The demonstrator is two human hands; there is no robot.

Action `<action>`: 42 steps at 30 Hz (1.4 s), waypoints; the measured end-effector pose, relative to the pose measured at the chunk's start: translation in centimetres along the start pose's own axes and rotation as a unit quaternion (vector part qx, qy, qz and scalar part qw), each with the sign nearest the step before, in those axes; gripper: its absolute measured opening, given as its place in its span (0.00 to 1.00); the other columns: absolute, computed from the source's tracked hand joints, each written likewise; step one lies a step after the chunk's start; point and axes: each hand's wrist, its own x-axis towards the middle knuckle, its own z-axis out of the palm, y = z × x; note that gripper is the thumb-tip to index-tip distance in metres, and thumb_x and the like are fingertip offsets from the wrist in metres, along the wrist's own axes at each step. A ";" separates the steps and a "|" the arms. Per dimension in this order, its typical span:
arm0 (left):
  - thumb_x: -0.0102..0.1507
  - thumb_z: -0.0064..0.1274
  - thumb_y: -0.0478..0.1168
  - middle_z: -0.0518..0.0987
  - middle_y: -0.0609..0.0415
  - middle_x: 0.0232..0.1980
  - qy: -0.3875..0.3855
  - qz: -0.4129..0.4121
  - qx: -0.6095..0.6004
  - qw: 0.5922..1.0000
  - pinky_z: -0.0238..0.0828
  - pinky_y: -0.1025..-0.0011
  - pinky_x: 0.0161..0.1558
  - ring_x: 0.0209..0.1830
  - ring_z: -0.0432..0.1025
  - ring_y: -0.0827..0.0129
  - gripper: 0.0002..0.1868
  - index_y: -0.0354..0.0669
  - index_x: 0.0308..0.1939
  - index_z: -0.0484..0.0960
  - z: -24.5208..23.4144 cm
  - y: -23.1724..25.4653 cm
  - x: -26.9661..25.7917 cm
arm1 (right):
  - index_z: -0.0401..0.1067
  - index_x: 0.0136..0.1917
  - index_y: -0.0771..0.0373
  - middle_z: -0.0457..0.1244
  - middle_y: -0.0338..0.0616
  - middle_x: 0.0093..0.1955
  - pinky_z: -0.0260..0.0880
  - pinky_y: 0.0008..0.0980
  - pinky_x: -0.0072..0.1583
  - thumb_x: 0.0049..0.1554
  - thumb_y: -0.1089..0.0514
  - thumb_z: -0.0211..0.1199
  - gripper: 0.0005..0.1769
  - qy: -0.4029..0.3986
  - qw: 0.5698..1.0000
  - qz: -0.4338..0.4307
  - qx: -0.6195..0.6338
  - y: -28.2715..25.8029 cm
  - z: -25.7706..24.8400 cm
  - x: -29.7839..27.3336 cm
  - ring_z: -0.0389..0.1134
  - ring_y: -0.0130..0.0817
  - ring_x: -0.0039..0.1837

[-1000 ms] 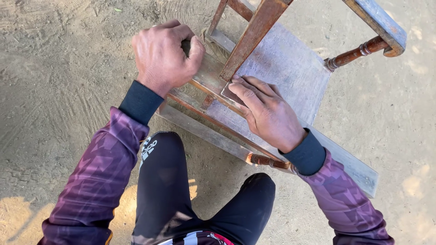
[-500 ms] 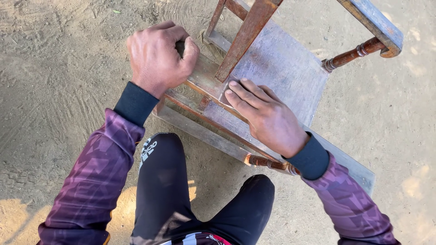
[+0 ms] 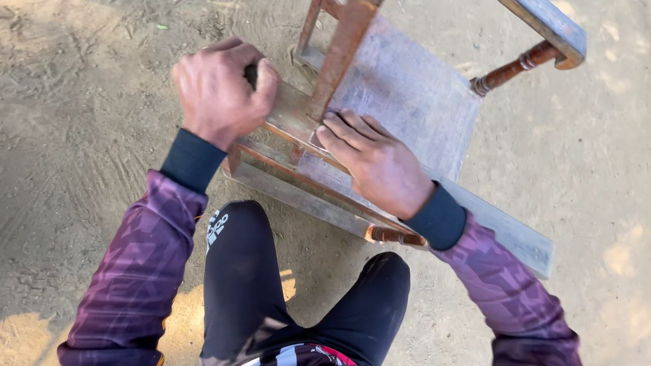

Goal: Sand the wooden armrests and frame of a chair using sandpaper to prepare the surface.

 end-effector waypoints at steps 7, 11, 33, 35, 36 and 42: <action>0.56 0.47 0.46 0.72 0.62 0.21 -0.006 -0.015 0.006 1.000 0.38 0.75 0.14 0.09 0.48 0.75 0.13 0.46 0.25 0.85 0.0 0.0 -0.3 | 0.63 0.62 0.72 0.57 0.55 0.67 0.56 0.42 0.69 0.42 0.71 0.55 0.31 -0.024 0.996 0.017 0.089 -0.2 -1.8 -2.1 0.55 0.49 0.71; 0.56 0.46 0.44 0.74 0.62 0.22 0.002 0.001 0.004 1.000 0.40 0.76 0.12 0.09 0.50 0.75 0.13 0.45 0.24 0.84 -0.3 0.4 0.0 | 0.60 0.65 0.72 0.55 0.57 0.69 0.53 0.39 0.71 0.42 0.73 0.53 0.34 -0.023 0.997 0.004 0.079 0.0 -0.7 -1.3 0.52 0.49 0.73; 0.56 0.46 0.46 0.72 0.63 0.20 -0.001 -0.023 0.001 1.000 0.38 0.75 0.13 0.08 0.47 0.76 0.13 0.47 0.22 0.82 0.4 0.1 -0.3 | 0.64 0.63 0.69 0.58 0.52 0.67 0.54 0.38 0.71 0.42 0.73 0.56 0.33 -0.031 0.997 0.026 0.064 -0.1 -1.5 -2.7 0.56 0.44 0.71; 0.57 0.45 0.46 0.71 0.64 0.20 -0.001 -0.022 0.006 1.000 0.39 0.75 0.13 0.09 0.47 0.77 0.13 0.48 0.23 0.82 0.3 -0.2 -0.5 | 0.64 0.62 0.70 0.59 0.52 0.66 0.55 0.36 0.70 0.42 0.73 0.56 0.31 -0.015 0.998 0.011 0.056 -0.2 -1.2 -0.4 0.57 0.43 0.70; 0.57 0.44 0.45 0.71 0.65 0.21 0.004 -0.010 0.007 1.000 0.39 0.75 0.13 0.10 0.48 0.77 0.13 0.48 0.23 0.82 0.4 -0.2 -0.2 | 0.64 0.61 0.72 0.60 0.52 0.64 0.56 0.35 0.69 0.43 0.72 0.56 0.30 0.007 0.999 0.004 0.041 -0.1 -1.1 0.5 0.58 0.42 0.69; 0.55 0.47 0.45 0.72 0.63 0.20 -0.002 -0.018 -0.008 1.000 0.40 0.75 0.12 0.08 0.50 0.75 0.13 0.46 0.23 0.83 -0.2 0.5 -0.1 | 0.65 0.60 0.73 0.61 0.57 0.63 0.58 0.37 0.69 0.42 0.75 0.56 0.30 0.008 0.998 0.034 0.058 -0.6 -1.1 -1.4 0.60 0.49 0.67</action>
